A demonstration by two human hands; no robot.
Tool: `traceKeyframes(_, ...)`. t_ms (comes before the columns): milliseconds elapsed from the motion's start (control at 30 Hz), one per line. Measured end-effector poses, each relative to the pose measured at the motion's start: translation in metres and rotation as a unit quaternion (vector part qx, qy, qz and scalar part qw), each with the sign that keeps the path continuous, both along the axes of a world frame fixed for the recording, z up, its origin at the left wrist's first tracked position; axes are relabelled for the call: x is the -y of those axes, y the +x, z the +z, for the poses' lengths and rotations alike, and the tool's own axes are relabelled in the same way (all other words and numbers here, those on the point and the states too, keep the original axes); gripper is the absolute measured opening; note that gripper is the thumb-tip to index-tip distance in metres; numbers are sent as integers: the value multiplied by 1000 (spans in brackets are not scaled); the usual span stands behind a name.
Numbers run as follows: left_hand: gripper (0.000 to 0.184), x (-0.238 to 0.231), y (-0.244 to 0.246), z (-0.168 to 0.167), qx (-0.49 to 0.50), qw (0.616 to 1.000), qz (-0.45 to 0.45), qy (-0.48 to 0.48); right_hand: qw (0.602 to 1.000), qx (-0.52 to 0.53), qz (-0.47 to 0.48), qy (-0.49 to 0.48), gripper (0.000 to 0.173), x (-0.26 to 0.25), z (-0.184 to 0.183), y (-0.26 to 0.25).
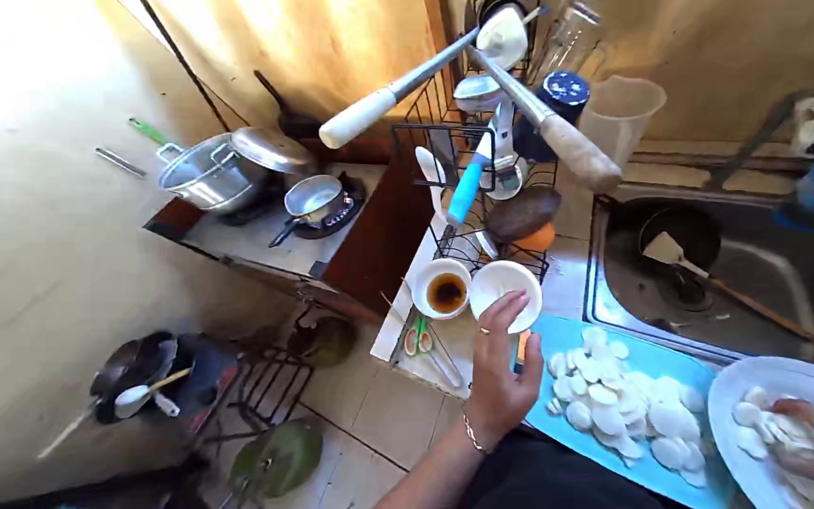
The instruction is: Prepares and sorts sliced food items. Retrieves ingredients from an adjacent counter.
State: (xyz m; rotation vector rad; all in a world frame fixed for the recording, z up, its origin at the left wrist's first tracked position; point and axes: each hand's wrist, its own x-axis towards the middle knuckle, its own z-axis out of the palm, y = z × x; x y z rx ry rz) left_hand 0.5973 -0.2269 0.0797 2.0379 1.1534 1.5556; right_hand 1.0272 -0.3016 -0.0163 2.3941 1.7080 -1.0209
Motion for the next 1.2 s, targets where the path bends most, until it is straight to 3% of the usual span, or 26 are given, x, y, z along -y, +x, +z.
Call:
traceKeyframes(100,36,3,0,-2,3,1000,1,-4,999,-25,10,-19,71,-7,-1,11)
traceKeyframes(233,35,5,3,-5,0,1000,7,-7,999,-39,13,8,47,-1,17,16)
traceKeyframes(333,36,5,6,-10,-6,1000,5,-15,995,-64,22,69,63,19,27,11)
traceKeyframes(433,37,3,18,-13,-23,999,-24,-42,993,-33,18,111,83,29,11,-10)
traceKeyframes(567,43,-5,59,-19,-36,976,-165,-136,995,34,-50,81,62,19,3,-28)
traceKeyframes(667,43,-11,105,-26,-68,923,-276,-260,997,17,-63,30,50,8,4,-13)
traceKeyframes(800,46,-21,170,-39,-237,770,-363,-467,994,-63,-82,47,32,22,26,8)
traceKeyframes(900,50,-28,212,-65,-311,680,-389,-538,990,-80,-88,77,31,46,36,11)
traceKeyframes(1067,47,-39,249,-98,-263,643,-370,-618,957,-80,-170,220,30,46,48,15)
traceKeyframes(1200,50,-43,257,-103,-211,608,-379,-665,929,-94,-199,298,33,-13,75,30)
